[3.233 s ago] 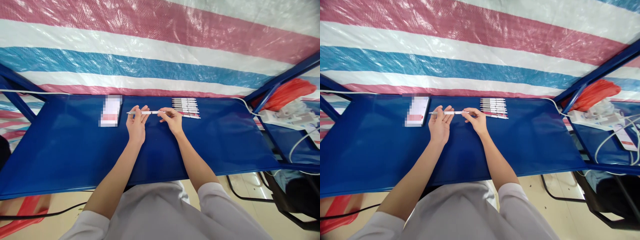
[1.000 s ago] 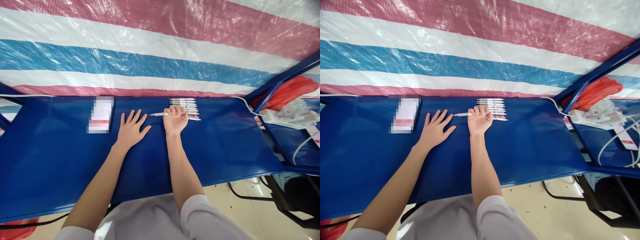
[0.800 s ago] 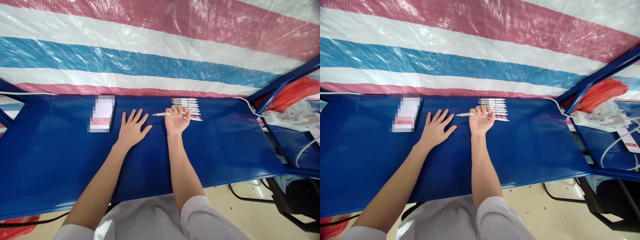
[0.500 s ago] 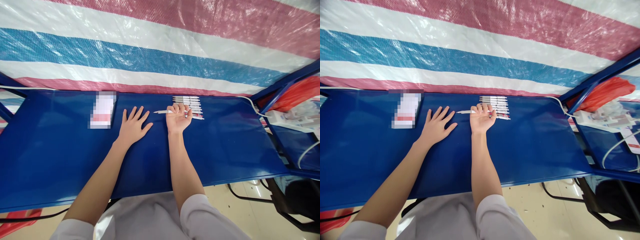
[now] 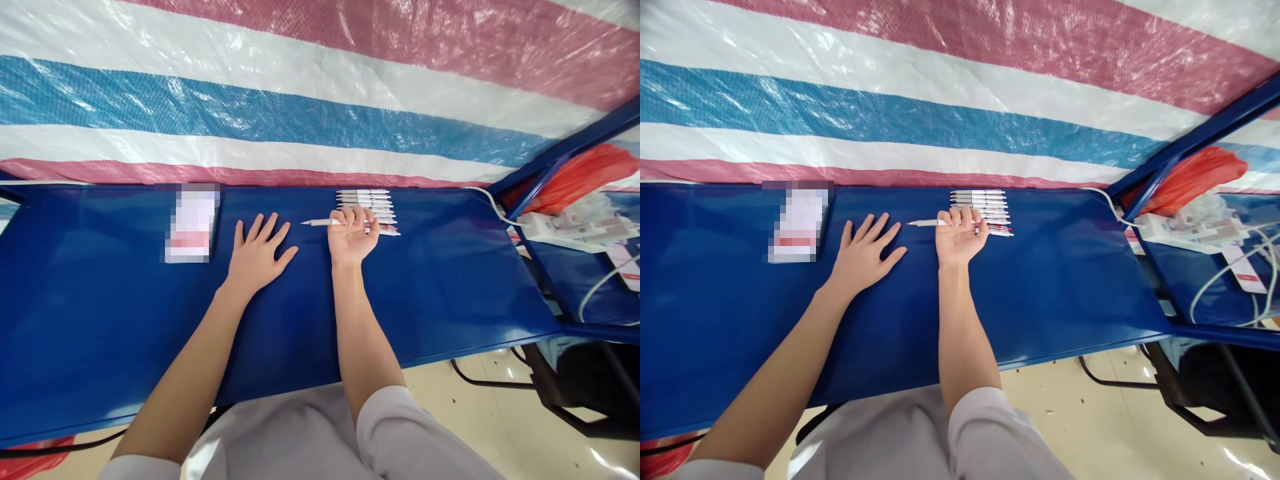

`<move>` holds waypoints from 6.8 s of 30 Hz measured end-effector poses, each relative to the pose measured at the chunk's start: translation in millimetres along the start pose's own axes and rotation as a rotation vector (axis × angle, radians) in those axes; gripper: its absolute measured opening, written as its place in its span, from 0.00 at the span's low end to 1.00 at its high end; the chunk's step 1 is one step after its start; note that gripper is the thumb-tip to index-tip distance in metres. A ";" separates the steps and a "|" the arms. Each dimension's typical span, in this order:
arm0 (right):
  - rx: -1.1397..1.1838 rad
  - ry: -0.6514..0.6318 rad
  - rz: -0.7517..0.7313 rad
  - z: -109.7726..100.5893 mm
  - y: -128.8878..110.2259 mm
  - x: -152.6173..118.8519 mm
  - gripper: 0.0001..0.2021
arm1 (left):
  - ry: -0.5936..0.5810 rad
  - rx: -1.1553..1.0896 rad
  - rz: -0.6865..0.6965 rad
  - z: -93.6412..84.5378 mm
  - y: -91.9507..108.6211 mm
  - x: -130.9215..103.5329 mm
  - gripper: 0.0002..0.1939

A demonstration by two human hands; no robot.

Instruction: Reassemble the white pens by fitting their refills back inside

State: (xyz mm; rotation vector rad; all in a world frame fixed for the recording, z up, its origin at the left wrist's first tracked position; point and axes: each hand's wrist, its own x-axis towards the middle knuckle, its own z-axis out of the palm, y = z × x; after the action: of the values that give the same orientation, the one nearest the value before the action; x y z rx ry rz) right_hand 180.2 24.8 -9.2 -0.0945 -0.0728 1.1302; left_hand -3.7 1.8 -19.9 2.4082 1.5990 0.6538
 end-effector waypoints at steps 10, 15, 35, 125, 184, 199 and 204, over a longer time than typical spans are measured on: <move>0.073 0.000 0.031 0.1 2.3 -2.0 0.12 | -0.002 -0.013 0.000 -0.6 0.5 -0.3 0.26; 0.092 -0.005 0.037 -1.2 1.1 -2.4 0.10 | 0.017 -0.001 0.009 1.0 -0.4 -0.6 0.26; -0.023 0.007 -0.008 -2.0 2.3 -1.5 0.10 | -0.008 0.147 0.047 -2.2 1.0 -1.1 0.27; -1.498 -0.257 -0.143 30.8 -37.5 -31.7 0.17 | 0.166 -0.034 0.274 -37.9 20.2 -6.1 0.15; -2.592 -1.179 -0.578 -6.8 -126.5 14.1 0.14 | 0.005 0.140 0.054 1.8 27.5 -29.6 0.25; -2.440 -1.059 -0.409 9.3 -80.6 -27.1 0.14 | 0.008 0.156 0.009 -8.4 18.5 -31.5 0.22; -2.408 -0.957 -0.338 4.2 -41.8 -55.9 0.18 | 0.021 0.205 0.004 -19.2 2.3 -36.8 0.23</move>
State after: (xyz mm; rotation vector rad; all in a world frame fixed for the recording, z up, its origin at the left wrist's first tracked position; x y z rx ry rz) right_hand 193.6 -43.3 -0.9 -1.5588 -2.1642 0.0543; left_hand -22.5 -34.4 -11.6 2.5552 1.7483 0.5418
